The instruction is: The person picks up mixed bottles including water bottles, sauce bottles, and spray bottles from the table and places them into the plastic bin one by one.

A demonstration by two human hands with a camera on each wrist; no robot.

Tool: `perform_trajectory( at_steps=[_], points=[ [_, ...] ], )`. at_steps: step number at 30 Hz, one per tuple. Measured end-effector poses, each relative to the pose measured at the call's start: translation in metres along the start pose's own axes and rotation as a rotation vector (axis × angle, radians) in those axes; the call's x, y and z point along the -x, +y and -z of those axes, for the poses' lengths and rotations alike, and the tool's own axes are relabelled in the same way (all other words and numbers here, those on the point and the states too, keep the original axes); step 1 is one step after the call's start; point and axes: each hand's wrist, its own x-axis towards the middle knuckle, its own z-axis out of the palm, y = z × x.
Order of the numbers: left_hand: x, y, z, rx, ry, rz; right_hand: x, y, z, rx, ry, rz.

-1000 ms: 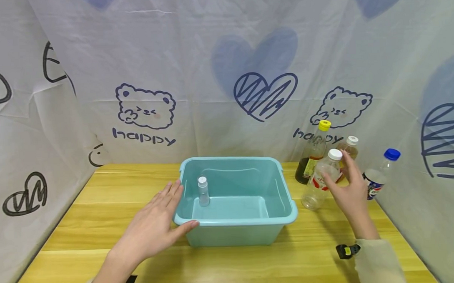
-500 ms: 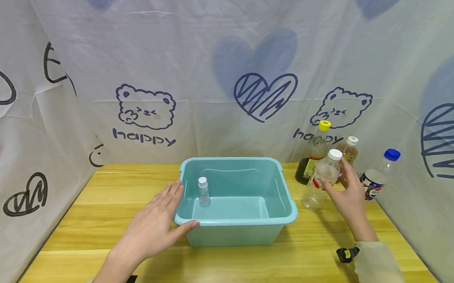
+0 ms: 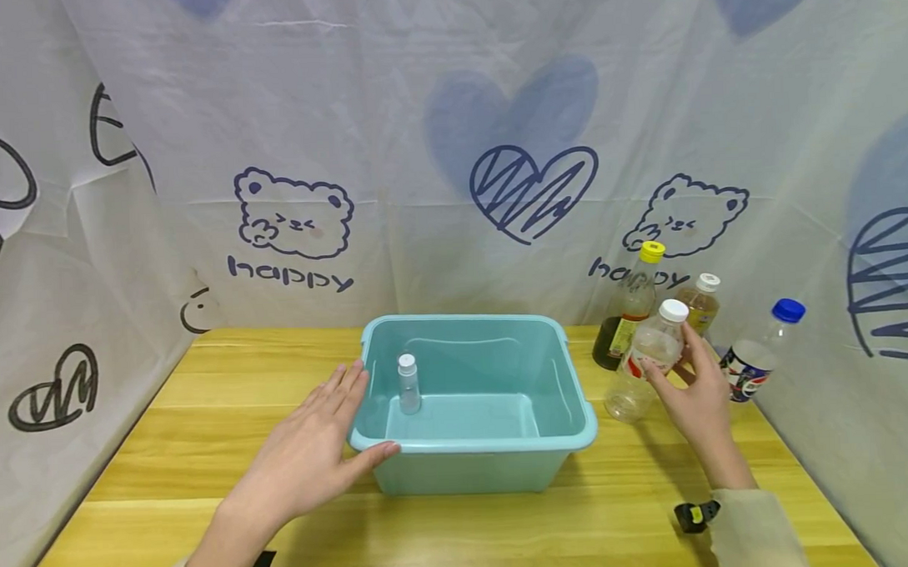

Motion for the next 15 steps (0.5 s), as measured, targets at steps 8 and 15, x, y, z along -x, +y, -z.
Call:
perform_trajectory(
  at_steps=[8,15],
  points=[
    [-0.0005,0.0006,0.0009,-0.001,0.0,0.003,0.0008,-0.0015,0.0008,0.008,0.0,-0.001],
    [0.0004,0.0008,0.0008,0.006,-0.001,0.007,0.0006,-0.0029,0.0015,-0.009,0.037,0.041]
  ],
)
